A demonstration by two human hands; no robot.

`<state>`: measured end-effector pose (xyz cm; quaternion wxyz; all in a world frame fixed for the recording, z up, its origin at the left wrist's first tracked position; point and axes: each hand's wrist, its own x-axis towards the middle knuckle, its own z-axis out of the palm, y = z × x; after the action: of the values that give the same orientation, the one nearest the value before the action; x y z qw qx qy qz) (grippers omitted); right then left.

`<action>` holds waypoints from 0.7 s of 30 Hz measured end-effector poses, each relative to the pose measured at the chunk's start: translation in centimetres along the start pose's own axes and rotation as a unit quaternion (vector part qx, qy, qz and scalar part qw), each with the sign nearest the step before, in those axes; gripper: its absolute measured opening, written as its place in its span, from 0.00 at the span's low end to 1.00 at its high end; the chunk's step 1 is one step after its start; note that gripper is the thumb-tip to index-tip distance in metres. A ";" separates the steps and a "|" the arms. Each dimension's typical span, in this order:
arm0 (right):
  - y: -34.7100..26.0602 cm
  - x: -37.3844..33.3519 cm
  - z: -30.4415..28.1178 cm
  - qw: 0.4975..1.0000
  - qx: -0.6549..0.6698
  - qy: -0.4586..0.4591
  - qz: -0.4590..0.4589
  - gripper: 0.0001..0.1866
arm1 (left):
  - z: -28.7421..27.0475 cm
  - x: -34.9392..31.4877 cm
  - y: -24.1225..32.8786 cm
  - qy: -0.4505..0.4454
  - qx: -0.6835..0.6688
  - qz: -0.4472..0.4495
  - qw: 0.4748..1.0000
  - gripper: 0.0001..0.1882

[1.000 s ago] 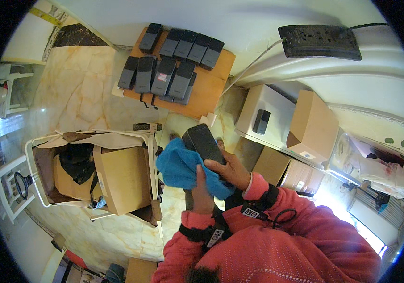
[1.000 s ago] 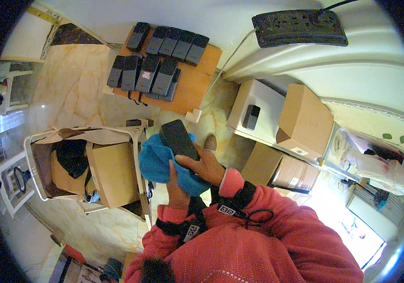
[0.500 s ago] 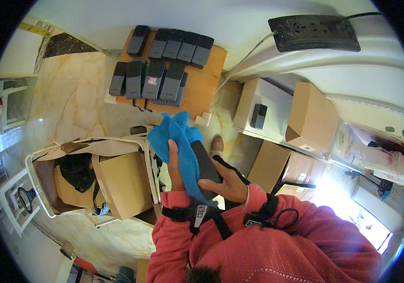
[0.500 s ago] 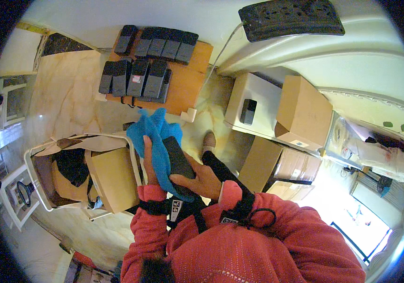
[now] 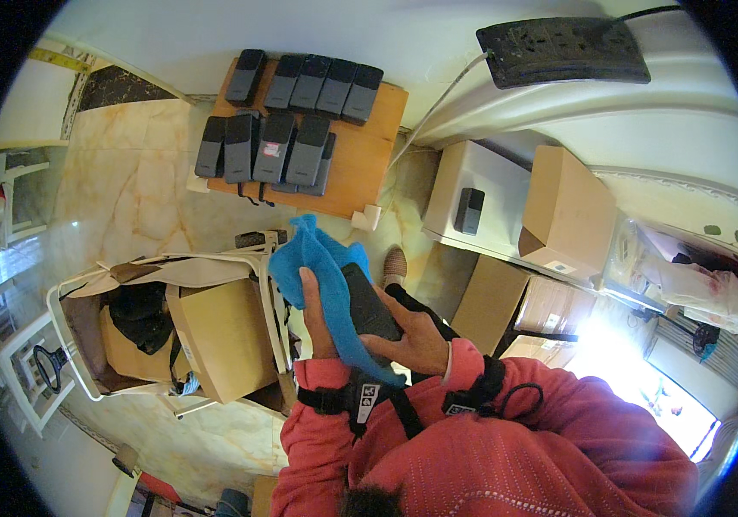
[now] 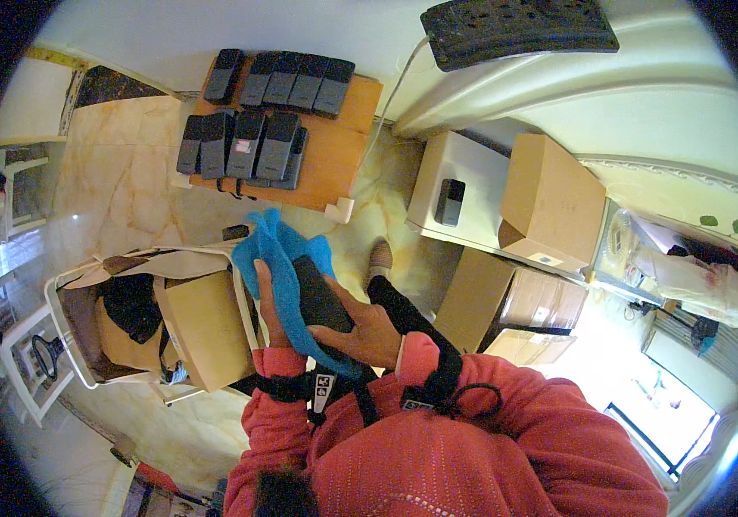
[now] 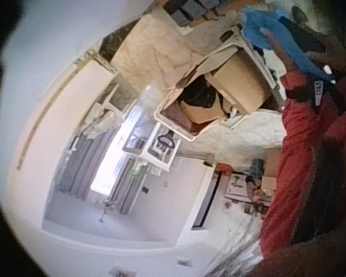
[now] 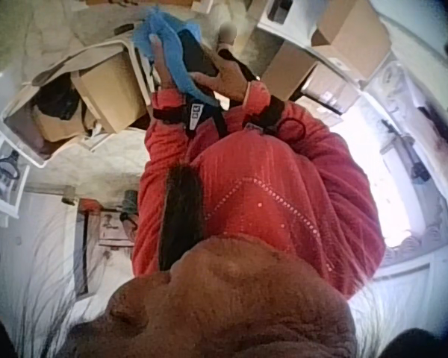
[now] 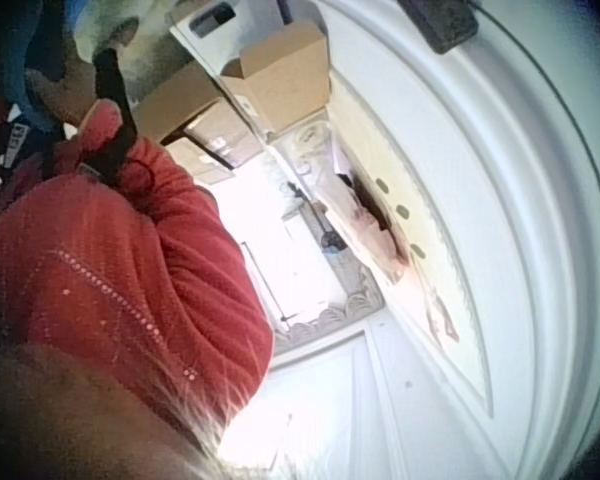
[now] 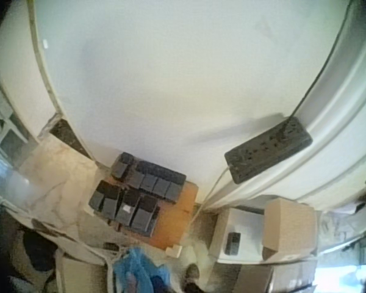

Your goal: The person sits on the floor and wipes several small rectangular electronic devices with a blue cloth. They pick up each device from a wooden table, wipe it thoroughly, and place it back on the table. The person repeats this process for multiple devices.

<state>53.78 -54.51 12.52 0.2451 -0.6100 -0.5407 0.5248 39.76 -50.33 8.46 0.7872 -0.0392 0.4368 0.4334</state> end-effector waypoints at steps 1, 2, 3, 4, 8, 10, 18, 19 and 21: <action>0.0 0.2 0.0 1.000 -0.004 -0.007 0.011 0.44 | 0.0 -0.3 -0.2 -0.011 -0.013 0.014 1.000 0.31; 0.1 0.7 -0.2 1.000 -0.008 -0.013 0.021 0.44 | 0.2 -0.8 -0.6 -0.014 -0.035 0.016 0.999 0.31; 0.3 1.2 -0.4 0.999 -0.004 -0.018 0.037 0.44 | 0.8 -1.3 -1.7 -0.009 -0.025 0.064 0.998 0.32; 0.5 1.6 -0.7 0.999 -0.021 -0.015 0.030 0.44 | 1.4 -1.8 -2.6 0.030 -0.009 0.066 0.997 0.32; 0.6 2.3 -1.4 0.999 -0.026 -0.030 0.021 0.45 | 2.2 -3.8 -3.8 0.057 0.007 0.046 0.997 0.34; 0.3 1.9 -1.4 0.999 -0.013 -0.046 0.024 0.46 | 1.8 -3.6 -3.2 0.000 -0.033 0.075 0.997 0.33; -0.8 -0.6 -1.3 0.985 0.082 -0.129 0.086 0.47 | -1.8 -1.5 0.9 0.026 0.007 0.084 0.996 0.27; -0.6 -0.6 -1.0 0.980 0.114 -0.136 0.094 0.47 | -2.1 -1.4 0.8 0.047 0.029 0.121 0.991 0.27; -0.3 -0.7 -0.5 0.975 0.146 -0.132 0.099 0.47 | -2.8 -1.2 0.2 0.032 0.054 0.164 0.984 0.27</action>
<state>54.24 -54.89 13.18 0.2052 -0.5437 -0.4223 0.6957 37.52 -52.26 7.71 0.6917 0.0620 0.4853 0.5312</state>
